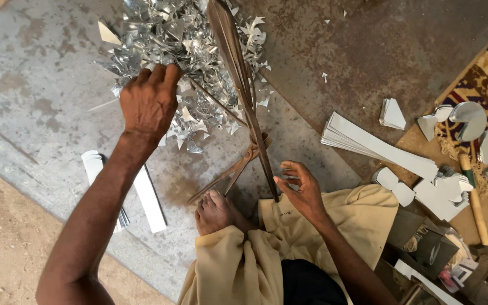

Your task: The person sits on the floor and cuts narrow strips of sheet metal one at a time using large hand shears, placing each cut strip onto a growing stack beside them, with scrap offcuts accumulating in a pile nearby.

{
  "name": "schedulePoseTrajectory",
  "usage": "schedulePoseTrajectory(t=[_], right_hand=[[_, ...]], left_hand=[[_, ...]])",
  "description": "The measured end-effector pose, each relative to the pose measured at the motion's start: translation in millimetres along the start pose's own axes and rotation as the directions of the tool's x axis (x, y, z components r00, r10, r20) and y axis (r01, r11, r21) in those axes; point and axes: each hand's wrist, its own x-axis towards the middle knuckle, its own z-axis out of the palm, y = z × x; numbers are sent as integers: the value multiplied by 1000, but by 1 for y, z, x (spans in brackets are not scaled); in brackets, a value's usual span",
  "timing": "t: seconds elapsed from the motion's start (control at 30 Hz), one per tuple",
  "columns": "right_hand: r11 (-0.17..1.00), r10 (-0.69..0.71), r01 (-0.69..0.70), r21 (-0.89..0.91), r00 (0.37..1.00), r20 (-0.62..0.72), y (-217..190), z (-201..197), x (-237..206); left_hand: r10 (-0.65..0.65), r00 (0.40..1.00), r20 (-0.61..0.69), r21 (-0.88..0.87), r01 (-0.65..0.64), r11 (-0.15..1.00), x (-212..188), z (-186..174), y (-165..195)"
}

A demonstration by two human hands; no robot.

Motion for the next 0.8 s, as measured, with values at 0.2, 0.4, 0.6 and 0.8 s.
schedulePoseTrajectory(t=[0.2, 0.4, 0.6, 0.8], right_hand=[[973, 218, -230, 6, 933, 285, 20, 20, -10], [982, 190, -186, -39, 949, 253, 34, 19, -40], [983, 80, -108, 146, 980, 184, 42, 32, -43], [987, 73, -84, 138, 994, 83, 44, 43, -23]], left_hand=[[-322, 861, 393, -662, 508, 551, 5, 0, 11], [-300, 796, 525, -790, 588, 176, 20, 5, 18], [-231, 794, 562, -776, 603, 183, 23, 8, 27], [-218, 793, 569, -734, 609, 299, 27, 0, 23]])
